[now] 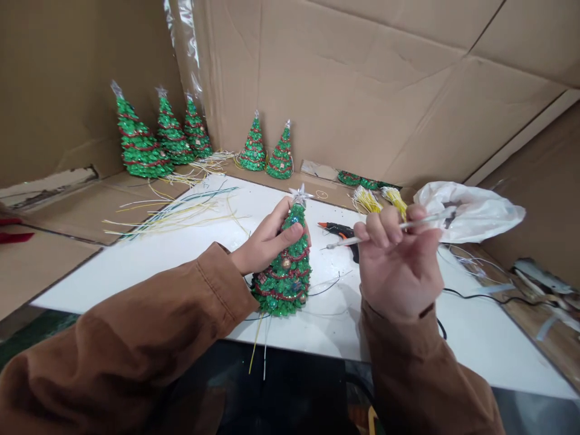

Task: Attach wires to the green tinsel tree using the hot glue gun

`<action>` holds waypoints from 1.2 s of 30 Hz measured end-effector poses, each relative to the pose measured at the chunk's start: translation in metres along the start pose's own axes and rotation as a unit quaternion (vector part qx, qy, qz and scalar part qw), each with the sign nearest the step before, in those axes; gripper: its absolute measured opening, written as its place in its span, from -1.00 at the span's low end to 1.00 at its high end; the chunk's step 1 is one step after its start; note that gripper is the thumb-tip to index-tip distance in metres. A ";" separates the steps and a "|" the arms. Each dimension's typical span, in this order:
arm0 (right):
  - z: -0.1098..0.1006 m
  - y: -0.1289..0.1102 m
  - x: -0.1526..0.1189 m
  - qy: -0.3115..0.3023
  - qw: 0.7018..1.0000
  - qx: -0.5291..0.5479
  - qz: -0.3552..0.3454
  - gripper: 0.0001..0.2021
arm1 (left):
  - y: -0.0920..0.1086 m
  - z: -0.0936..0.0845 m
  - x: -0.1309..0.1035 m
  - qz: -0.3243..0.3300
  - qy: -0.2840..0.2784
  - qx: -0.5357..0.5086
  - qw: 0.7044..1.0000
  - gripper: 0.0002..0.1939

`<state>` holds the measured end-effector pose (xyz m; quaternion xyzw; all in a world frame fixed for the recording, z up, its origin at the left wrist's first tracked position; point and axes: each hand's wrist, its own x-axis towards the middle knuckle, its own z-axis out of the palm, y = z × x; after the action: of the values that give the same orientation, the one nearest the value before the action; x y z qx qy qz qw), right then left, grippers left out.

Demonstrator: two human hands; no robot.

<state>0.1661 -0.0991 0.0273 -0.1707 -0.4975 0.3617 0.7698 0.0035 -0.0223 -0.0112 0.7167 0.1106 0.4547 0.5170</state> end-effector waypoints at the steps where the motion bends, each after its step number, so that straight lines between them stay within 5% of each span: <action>1: 0.005 -0.003 -0.003 0.000 1.000 0.013 -0.007 -0.78 | 0.000 0.000 0.000 0.004 0.003 0.013 1.000 -0.61; 12: 0.023 0.007 -0.017 -0.081 0.995 -0.010 -0.059 -0.70 | 0.000 0.002 -0.001 -0.005 -0.018 0.000 1.000 -0.62; 36: 0.031 0.003 -0.026 -0.140 0.988 -0.017 -0.060 -0.78 | -0.002 0.002 0.002 -0.019 -0.003 -0.027 0.999 -0.63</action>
<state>0.1311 -0.1185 0.0228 -0.1011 -0.6155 0.3266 0.7101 0.0067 -0.0214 -0.0116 0.7016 0.1105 0.4457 0.5449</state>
